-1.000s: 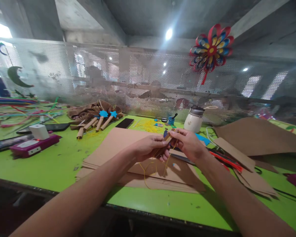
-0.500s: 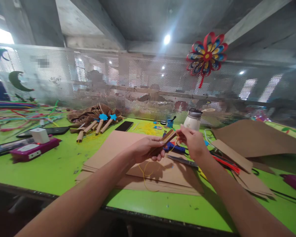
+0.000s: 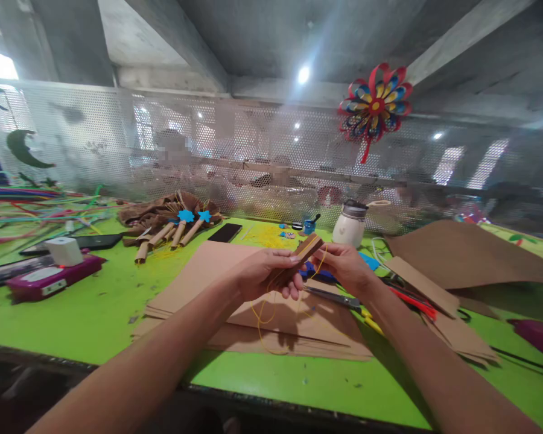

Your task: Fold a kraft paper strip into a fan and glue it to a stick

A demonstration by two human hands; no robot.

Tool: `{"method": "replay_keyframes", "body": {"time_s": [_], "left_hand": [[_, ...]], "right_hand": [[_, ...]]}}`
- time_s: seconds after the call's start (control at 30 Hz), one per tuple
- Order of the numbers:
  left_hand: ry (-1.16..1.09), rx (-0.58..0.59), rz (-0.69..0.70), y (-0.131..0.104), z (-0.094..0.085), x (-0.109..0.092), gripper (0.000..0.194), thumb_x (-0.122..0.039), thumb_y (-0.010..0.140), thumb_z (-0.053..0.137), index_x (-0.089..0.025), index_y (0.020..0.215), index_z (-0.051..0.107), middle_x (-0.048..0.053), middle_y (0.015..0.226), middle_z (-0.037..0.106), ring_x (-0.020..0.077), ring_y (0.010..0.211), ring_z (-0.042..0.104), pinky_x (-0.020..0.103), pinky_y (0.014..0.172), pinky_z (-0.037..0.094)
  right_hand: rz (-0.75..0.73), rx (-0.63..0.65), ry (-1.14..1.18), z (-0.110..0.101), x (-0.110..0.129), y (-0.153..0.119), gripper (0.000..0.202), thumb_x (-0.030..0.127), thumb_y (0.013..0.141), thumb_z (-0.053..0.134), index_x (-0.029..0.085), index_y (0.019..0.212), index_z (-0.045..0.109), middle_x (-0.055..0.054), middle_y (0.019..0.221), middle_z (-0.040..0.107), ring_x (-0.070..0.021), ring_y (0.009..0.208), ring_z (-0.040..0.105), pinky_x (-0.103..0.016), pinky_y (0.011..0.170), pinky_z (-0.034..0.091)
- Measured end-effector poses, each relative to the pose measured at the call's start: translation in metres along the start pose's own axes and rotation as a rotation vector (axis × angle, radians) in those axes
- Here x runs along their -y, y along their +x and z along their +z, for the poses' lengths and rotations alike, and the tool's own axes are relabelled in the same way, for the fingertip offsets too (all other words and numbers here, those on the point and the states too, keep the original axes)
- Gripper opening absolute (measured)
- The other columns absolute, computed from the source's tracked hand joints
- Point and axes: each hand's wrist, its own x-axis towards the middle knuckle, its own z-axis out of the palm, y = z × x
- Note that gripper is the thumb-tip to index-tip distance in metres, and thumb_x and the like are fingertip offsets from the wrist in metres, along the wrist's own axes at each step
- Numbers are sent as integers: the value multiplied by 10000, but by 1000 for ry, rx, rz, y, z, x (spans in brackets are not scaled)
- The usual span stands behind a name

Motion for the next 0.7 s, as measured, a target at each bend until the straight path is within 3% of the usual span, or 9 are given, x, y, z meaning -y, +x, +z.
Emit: {"method": "replay_keyframes", "body": {"time_s": [0.13, 0.3, 0.43, 0.57, 0.7], "left_hand": [[1, -93, 85, 1, 1, 0, 149, -220, 814, 539, -85, 859, 584, 77, 754, 621, 101, 617, 568, 213, 566, 401], [42, -227, 201, 1, 3, -2, 143, -222, 771, 598, -81, 782, 621, 30, 655, 579, 65, 532, 492, 188, 507, 339], [-20, -300, 170, 1, 5, -1, 170, -228, 775, 595, -76, 844, 629, 78, 748, 630, 118, 615, 574, 225, 584, 417], [-108, -373, 157, 4, 3, 4, 128, -176, 802, 555, -69, 841, 614, 98, 779, 643, 138, 671, 612, 250, 654, 461], [-107, -467, 179, 8, -3, 7, 126, -132, 836, 487, -64, 804, 588, 93, 721, 636, 124, 597, 610, 262, 651, 483]], "right_hand": [[-44, -12, -234, 8, -5, 0, 330, 434, 761, 581, 137, 627, 636, -19, 596, 590, -86, 483, 461, -225, 485, 374], [-78, 29, -565, 33, -9, -8, 350, 339, 823, 471, 149, 555, 592, 8, 470, 511, -80, 417, 374, -214, 435, 295], [-190, 97, -718, 49, -20, -15, 241, 151, 802, 410, 161, 651, 598, 12, 523, 528, -94, 479, 416, -211, 488, 316], [-299, 118, -845, 60, -27, -24, 170, 92, 766, 424, 163, 653, 529, 9, 593, 519, -92, 528, 377, -216, 509, 283], [-208, 182, -914, 65, -24, -35, 194, 148, 798, 446, 150, 610, 496, 19, 572, 473, -82, 533, 304, -220, 504, 243]]}}
